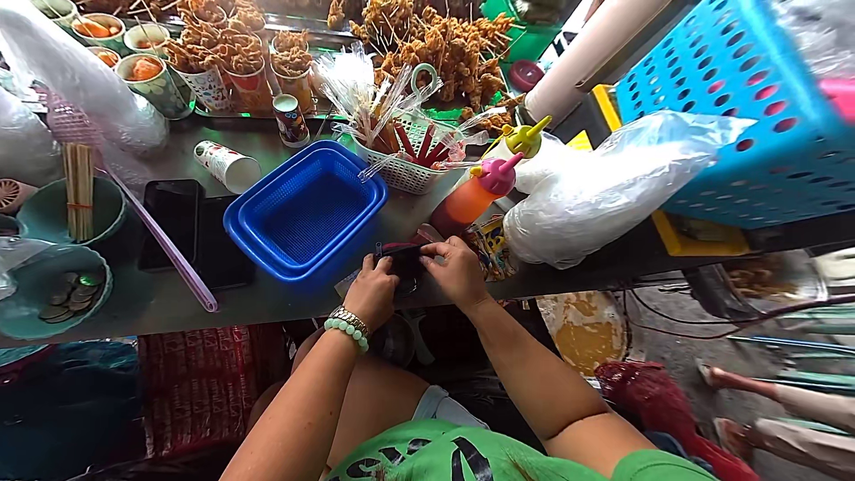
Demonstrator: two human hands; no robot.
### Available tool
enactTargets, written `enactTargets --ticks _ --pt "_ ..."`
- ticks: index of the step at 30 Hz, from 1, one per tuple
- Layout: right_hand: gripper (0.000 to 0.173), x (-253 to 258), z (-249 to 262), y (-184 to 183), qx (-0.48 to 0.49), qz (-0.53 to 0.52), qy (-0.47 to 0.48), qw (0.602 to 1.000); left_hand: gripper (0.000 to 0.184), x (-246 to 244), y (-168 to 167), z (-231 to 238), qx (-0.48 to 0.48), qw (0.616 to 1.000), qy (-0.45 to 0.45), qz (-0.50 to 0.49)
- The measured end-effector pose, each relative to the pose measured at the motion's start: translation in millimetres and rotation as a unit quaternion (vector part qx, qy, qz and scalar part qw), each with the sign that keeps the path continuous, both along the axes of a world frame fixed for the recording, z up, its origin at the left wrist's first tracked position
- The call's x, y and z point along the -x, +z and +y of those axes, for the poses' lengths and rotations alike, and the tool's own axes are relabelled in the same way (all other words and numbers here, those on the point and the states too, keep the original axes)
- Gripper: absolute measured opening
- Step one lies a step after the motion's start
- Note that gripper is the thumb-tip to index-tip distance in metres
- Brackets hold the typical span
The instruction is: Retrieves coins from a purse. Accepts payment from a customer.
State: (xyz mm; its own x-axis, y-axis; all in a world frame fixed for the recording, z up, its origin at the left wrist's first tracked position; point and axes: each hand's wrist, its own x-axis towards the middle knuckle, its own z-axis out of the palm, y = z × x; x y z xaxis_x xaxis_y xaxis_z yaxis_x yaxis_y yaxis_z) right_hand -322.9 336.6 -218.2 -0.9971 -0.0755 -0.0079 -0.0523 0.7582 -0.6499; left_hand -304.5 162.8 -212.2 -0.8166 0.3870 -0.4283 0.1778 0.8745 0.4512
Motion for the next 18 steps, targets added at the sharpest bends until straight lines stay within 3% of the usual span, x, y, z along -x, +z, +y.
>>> enactTargets --ticks 2,5,9,14,18 --pt "0.018 -5.3 -7.2 -1.7 -0.075 0.039 0.056 0.995 0.037 -1.3 -2.2 -1.2 -0.007 1.000 0.002 0.007" --pt "0.026 -6.3 -24.7 15.5 -0.226 -0.086 0.133 0.961 0.034 -3.7 -5.5 -2.7 -0.014 1.000 0.002 0.021" --pt "0.022 5.7 -38.4 22.7 -0.322 -0.146 0.147 0.924 0.034 -2.6 -3.9 -1.6 -0.002 1.000 -0.008 0.015" --pt "0.021 20.5 -34.3 20.6 -0.331 -0.140 0.203 0.911 0.034 -1.2 -3.2 0.0 -0.001 1.000 -0.010 0.011" --pt "0.030 24.8 -15.0 11.6 -0.233 -0.104 0.225 0.940 0.035 -1.1 -3.3 -0.8 -0.002 1.000 -0.008 0.009"
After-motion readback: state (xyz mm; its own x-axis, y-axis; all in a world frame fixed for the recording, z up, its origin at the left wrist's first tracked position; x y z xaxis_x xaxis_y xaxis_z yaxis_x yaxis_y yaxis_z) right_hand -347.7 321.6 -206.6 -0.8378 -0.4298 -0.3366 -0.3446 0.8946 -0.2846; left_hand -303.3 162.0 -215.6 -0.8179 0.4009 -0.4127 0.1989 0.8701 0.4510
